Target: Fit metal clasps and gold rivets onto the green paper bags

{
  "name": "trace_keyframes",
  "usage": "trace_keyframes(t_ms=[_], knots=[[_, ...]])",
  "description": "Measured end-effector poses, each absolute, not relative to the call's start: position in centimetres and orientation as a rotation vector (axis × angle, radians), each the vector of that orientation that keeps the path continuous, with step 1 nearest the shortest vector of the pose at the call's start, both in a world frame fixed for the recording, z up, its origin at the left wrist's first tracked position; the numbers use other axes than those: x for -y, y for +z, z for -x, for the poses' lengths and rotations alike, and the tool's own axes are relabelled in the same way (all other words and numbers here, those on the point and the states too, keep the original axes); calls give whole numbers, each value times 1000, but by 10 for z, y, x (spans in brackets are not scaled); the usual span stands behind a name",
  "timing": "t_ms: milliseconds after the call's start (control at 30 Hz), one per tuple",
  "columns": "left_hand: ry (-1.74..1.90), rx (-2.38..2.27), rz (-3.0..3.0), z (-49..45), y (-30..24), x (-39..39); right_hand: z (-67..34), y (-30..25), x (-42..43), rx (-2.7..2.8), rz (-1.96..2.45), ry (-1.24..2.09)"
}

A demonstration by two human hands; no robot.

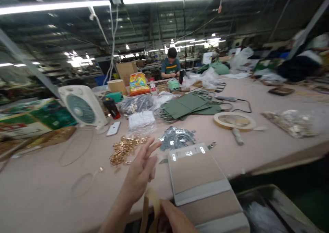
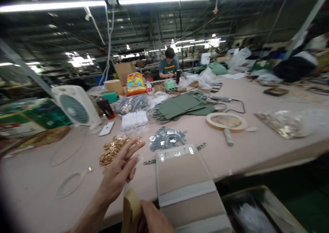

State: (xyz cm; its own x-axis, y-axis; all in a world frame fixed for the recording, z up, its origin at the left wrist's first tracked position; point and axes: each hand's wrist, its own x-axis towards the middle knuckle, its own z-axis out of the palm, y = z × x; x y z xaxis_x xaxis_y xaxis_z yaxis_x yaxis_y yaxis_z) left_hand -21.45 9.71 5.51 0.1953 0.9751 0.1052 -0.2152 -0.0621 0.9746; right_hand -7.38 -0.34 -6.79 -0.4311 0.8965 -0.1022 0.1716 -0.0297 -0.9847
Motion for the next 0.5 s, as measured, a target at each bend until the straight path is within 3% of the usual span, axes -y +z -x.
trace_keyframes(t_ms=[233, 500], knots=[[1122, -677, -1267, 165, 51, -71, -29, -2, -12, 1306, 1308, 1017], [1070, -473, -1355, 146, 68, -64, -45, 20, -26, 1272, 1172, 1102]])
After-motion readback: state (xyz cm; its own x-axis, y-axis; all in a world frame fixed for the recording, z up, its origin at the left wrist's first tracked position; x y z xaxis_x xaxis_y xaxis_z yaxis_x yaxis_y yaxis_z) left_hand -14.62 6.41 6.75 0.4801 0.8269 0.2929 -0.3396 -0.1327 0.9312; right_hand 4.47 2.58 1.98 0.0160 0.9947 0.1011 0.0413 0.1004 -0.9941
